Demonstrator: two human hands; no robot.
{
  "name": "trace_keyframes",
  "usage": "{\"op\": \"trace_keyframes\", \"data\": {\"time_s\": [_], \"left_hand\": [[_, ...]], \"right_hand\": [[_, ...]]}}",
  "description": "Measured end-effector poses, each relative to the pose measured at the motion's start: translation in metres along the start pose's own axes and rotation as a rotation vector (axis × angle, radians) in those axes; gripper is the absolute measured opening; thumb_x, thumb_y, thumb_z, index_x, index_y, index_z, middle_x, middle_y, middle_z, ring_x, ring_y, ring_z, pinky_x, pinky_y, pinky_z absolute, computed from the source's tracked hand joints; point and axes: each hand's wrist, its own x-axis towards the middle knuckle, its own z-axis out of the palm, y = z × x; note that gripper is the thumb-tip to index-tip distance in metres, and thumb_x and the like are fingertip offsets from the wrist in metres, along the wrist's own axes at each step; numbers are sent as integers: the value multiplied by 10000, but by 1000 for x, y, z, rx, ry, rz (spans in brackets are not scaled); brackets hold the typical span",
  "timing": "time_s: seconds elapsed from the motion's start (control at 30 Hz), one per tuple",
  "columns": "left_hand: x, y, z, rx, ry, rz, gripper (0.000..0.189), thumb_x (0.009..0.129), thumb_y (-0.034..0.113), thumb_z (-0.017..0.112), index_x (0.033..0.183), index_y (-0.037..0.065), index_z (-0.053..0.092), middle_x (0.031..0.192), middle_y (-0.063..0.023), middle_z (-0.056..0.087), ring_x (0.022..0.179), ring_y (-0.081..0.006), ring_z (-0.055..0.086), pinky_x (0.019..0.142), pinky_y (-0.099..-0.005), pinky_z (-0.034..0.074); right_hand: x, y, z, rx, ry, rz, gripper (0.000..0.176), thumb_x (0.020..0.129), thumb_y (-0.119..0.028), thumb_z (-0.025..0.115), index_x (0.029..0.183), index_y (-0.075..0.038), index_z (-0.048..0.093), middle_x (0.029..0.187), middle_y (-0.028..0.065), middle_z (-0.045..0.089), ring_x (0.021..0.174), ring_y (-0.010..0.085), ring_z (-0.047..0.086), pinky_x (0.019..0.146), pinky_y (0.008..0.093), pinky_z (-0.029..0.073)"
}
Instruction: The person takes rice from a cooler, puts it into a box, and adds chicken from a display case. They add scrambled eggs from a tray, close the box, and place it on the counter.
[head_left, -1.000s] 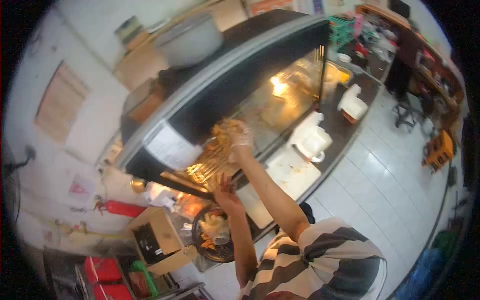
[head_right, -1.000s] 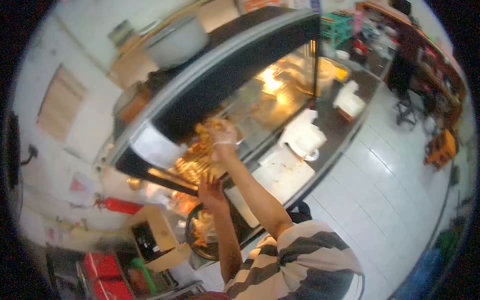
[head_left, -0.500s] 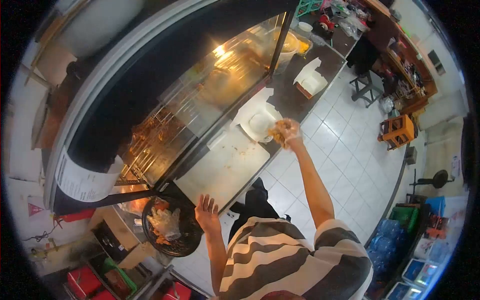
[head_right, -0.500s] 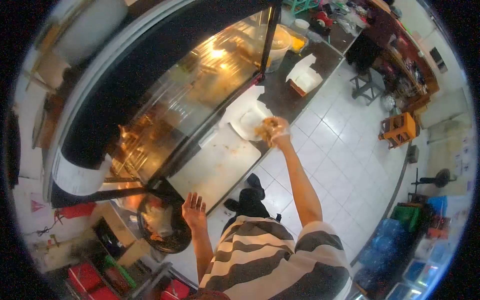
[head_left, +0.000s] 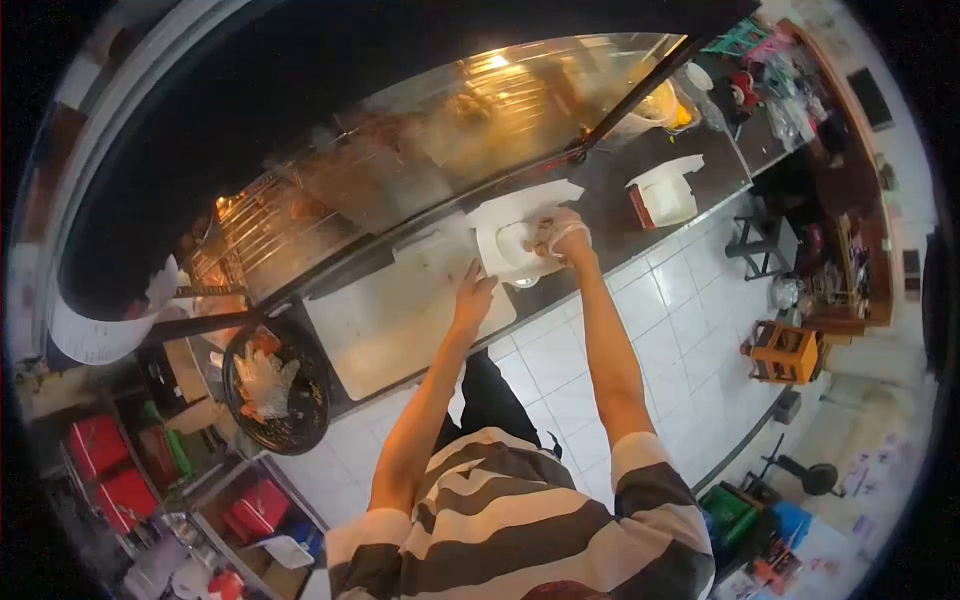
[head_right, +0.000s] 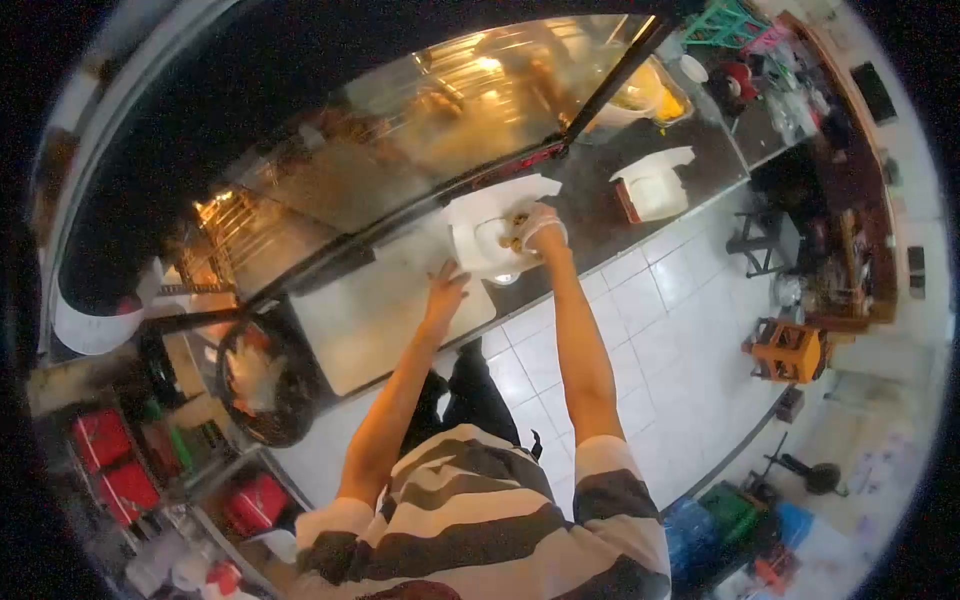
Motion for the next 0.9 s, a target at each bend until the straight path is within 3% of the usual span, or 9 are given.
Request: {"op": "trace_keyframes", "data": {"time_s": [0.07,0.13,0.23,0.33,0.43,0.57,0.67,0.73,0.9], "left_hand": [[17,-38,10,119,-4,11,531,871,135,576,1380,63,443,1208,-102,586,955,-176,597,812,-290,489],[25,-63,12,224,101,112,562,830,93,623,1361,33,449,1214,-180,571,992,-242,622,856,-333,492],[14,-47,19,284,146,220,556,828,7,564,1370,65,455,1190,-130,591,918,-184,614,827,-303,498],[12,-34,24,328,167,179,562,819,9,586,1364,62,460,1194,-143,588,939,-200,621,842,-310,499],[9,-34,26,336,210,218,564,816,47,613,1361,61,465,1212,-147,584,969,-214,622,857,-315,496],[6,-40,23,393,219,226,574,791,95,629,1341,49,475,1167,-189,574,968,-284,627,847,-355,506],[5,-58,13,371,206,224,581,802,113,638,1353,51,468,1221,-199,561,977,-280,624,848,-357,509],[-3,-59,5,261,228,148,598,809,123,647,1368,41,452,1278,-195,542,977,-254,618,839,-347,509],[-43,-37,-26,33,205,42,589,843,137,615,1391,32,424,1347,-166,498,1019,-223,591,822,-324,503]], "right_hand": [[5,7,0,-5,-140,59,327,688,-253,781,935,-58,694,855,101,682,727,187,635,695,314,520],[28,52,28,321,-129,156,327,679,-223,784,923,-23,697,829,85,684,734,150,627,690,298,512],[32,62,31,334,-72,67,334,683,-200,780,926,14,694,831,90,689,738,148,628,682,295,513],[29,64,38,330,-12,-100,328,686,-176,773,936,20,691,838,105,687,718,159,627,666,305,517],[16,37,17,333,-95,24,321,693,-146,767,947,32,683,822,104,682,703,147,622,661,305,516],[36,75,31,573,-126,35,372,680,-198,772,961,27,683,843,131,685,754,179,646,710,314,519],[31,57,9,110,-17,-106,364,684,-234,783,988,-61,682,964,123,687,870,255,654,780,354,534],[14,13,-19,-317,-69,-100,456,637,-272,803,1040,-103,675,1024,135,679,927,268,657,809,360,530],[15,14,-11,-276,-108,-170,392,693,-299,742,1051,-153,676,1039,143,672,953,292,650,818,355,533]]}}
